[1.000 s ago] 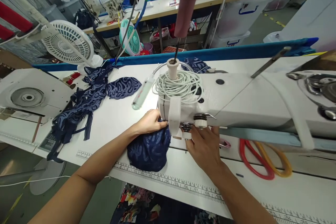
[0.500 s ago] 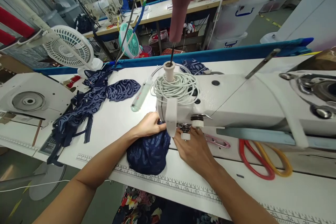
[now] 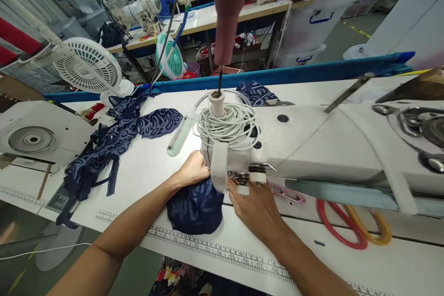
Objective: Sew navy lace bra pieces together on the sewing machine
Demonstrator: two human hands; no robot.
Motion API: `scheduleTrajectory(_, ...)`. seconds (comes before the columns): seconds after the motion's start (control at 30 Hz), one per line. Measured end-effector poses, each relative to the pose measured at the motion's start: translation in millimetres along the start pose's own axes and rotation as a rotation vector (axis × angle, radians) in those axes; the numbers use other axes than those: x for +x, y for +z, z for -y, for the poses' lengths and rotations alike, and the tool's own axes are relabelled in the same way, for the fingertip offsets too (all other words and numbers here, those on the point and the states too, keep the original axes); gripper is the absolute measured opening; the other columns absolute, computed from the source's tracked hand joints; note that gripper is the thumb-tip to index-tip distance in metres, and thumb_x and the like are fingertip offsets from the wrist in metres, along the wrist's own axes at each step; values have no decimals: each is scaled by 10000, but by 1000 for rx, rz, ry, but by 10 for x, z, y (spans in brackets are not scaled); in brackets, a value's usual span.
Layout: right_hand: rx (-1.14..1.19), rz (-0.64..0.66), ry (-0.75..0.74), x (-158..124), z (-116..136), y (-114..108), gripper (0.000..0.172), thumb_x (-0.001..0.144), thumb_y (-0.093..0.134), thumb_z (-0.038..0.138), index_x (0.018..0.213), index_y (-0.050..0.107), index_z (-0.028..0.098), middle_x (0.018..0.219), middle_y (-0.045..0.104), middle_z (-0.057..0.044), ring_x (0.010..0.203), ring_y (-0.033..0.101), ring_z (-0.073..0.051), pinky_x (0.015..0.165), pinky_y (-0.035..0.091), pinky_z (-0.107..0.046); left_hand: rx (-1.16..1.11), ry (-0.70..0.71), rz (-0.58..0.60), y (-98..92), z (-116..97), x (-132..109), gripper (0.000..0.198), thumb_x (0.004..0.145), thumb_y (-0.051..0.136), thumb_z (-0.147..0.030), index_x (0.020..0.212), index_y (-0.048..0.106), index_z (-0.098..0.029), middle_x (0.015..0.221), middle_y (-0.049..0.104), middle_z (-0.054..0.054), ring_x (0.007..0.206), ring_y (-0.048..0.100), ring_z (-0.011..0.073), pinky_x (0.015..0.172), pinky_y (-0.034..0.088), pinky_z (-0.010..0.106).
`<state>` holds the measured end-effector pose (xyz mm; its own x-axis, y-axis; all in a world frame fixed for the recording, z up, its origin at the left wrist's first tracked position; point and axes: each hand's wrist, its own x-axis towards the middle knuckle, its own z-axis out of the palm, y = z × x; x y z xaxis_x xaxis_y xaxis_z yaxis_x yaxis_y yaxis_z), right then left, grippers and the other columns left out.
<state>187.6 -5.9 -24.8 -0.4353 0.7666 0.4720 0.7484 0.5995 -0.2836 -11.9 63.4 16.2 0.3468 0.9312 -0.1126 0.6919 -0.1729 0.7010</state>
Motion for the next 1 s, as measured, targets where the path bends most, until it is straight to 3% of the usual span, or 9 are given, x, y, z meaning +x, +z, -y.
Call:
scheduleTrajectory(0.13, -41, 17, -24, 14, -4, 20, 399, 884, 458, 159, 1205, 636, 315, 915, 706, -64, 848, 616, -250, 748, 441, -415, -11, -6, -5, 14, 17, 30, 57, 756, 581, -168, 749, 637, -165, 756, 635, -21, 719, 571, 146, 686, 421, 228)
scheduleTrajectory(0.3, -158, -37, -74, 64, 27, -88, 316, 918, 435, 157, 1094, 689, 225, 764, 683, -63, 806, 609, -216, 842, 409, -416, -15, -1, -35, 1, 43, -5, 88, 777, 612, -240, 756, 652, -165, 763, 646, -10, 714, 575, 156, 673, 416, 241)
scheduleTrajectory(0.5, -138, -143, -121, 82, 14, -116, 255, 937, 465, 173, 987, 714, 152, 595, 606, -26, 658, 570, -180, 821, 395, -371, -83, 44, -101, -113, -4, -511, 120, 840, 579, -262, 782, 630, -170, 822, 649, 1, 770, 589, 139, 710, 431, 223)
scheduleTrajectory(0.63, 94, -54, -53, 79, 53, -139, 236, 959, 465, 232, 1036, 685, 194, 692, 652, -13, 601, 549, -146, 772, 415, -343, -162, 79, -169, -75, -101, -887, 119, 864, 569, -263, 793, 608, -176, 824, 630, 4, 778, 577, 135, 727, 424, 223)
scheduleTrajectory(0.77, 587, 193, 145, 86, 228, -297, 226, 951, 515, 387, 1090, 639, 257, 834, 657, -13, 728, 595, -153, 640, 454, -267, -283, 121, -185, 20, -207, -1094, 97, 851, 586, -245, 788, 600, -172, 801, 608, -1, 769, 551, 132, 730, 406, 229)
scheduleTrajectory(0.87, 764, 299, 206, 80, 392, -438, 239, 931, 528, 452, 964, 640, 244, 813, 620, -18, 748, 568, -162, 633, 457, -267, -338, 111, -145, 66, -276, -1196, 112, 852, 581, -265, 803, 602, -167, 805, 599, 2, 767, 532, 132, 716, 395, 230)
scheduleTrajectory(1.0, 828, 318, 292, 12, 581, -559, 396, 923, 477, 555, 758, 581, 210, 699, 522, -9, 665, 477, -146, 555, 386, -251, -459, 82, -43, 108, -364, -1322, 185, 852, 589, -336, 821, 593, -154, 787, 559, 0, 744, 492, 127, 695, 380, 234)
